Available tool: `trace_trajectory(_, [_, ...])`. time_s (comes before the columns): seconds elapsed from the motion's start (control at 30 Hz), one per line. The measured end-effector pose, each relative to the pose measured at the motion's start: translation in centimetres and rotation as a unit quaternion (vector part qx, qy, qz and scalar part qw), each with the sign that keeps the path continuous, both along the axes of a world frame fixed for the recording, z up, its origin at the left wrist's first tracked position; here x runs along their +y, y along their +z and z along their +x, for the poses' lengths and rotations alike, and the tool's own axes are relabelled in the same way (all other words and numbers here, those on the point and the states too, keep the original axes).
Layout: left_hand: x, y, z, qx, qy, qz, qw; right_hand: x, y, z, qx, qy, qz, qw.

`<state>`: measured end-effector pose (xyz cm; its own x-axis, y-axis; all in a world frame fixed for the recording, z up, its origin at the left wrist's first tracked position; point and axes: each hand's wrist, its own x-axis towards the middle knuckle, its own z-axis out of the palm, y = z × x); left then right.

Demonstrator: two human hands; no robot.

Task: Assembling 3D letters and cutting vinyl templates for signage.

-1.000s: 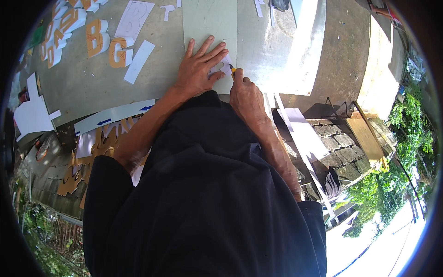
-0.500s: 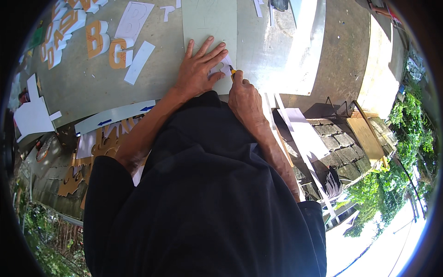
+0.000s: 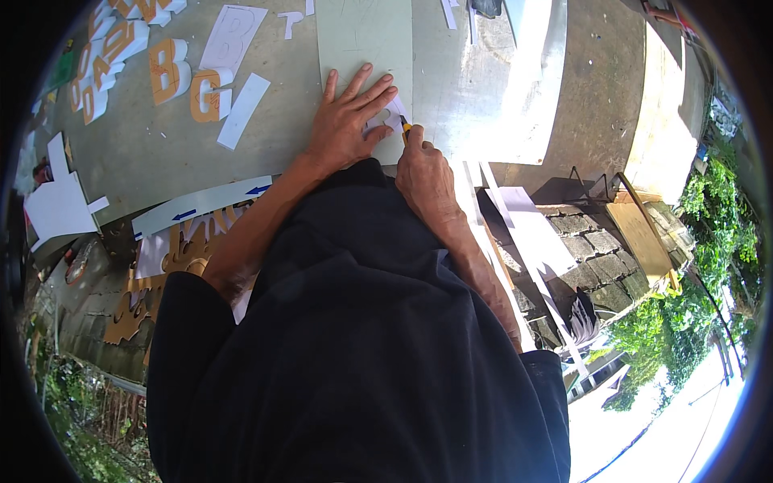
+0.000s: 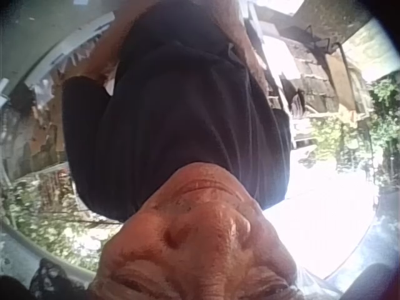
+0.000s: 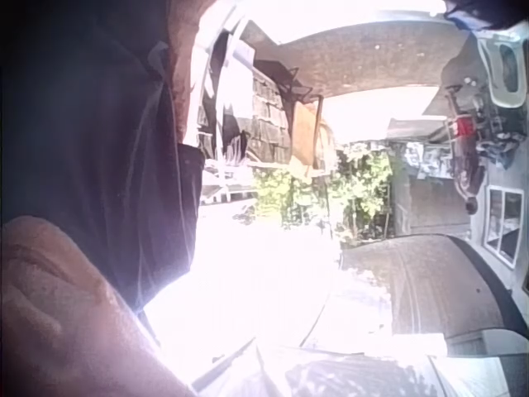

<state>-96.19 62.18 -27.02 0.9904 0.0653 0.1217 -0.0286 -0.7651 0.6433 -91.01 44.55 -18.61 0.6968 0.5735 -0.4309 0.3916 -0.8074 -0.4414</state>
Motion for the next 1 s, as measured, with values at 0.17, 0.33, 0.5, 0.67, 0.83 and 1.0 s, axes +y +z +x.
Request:
trace_trajectory(0.17, [0.0,0.0,0.0,-0.002,0.0,-0.008,1.0,0.0,-0.2,-0.2,0.006,-0.006,0.0,1.0])
trace_trajectory(0.33, [0.0,0.0,0.0,-0.002,0.002,-0.007,1.0,0.0,0.0,0.0,0.01,-0.008,-0.004,1.0])
trace_trajectory(0.5, [-0.2,0.2,-0.2,-0.007,0.017,0.003,1.0,-0.2,1.1,2.1,-0.018,0.066,-0.027,0.997])
trace_trajectory(0.67, [-0.2,0.3,-0.8,-0.012,0.035,-0.023,0.999,-0.1,2.1,5.3,-0.016,0.18,-0.037,0.983])
trace_trajectory(0.83, [1.8,-0.5,-0.8,-0.012,-0.061,0.03,0.998,0.3,2.1,5.6,-0.011,0.196,-0.055,0.979])
trace_trajectory(1.0, [1.8,-0.9,-1.2,-0.024,-0.051,0.04,0.998,-0.4,1.7,4.2,-0.021,0.168,-0.047,0.984])
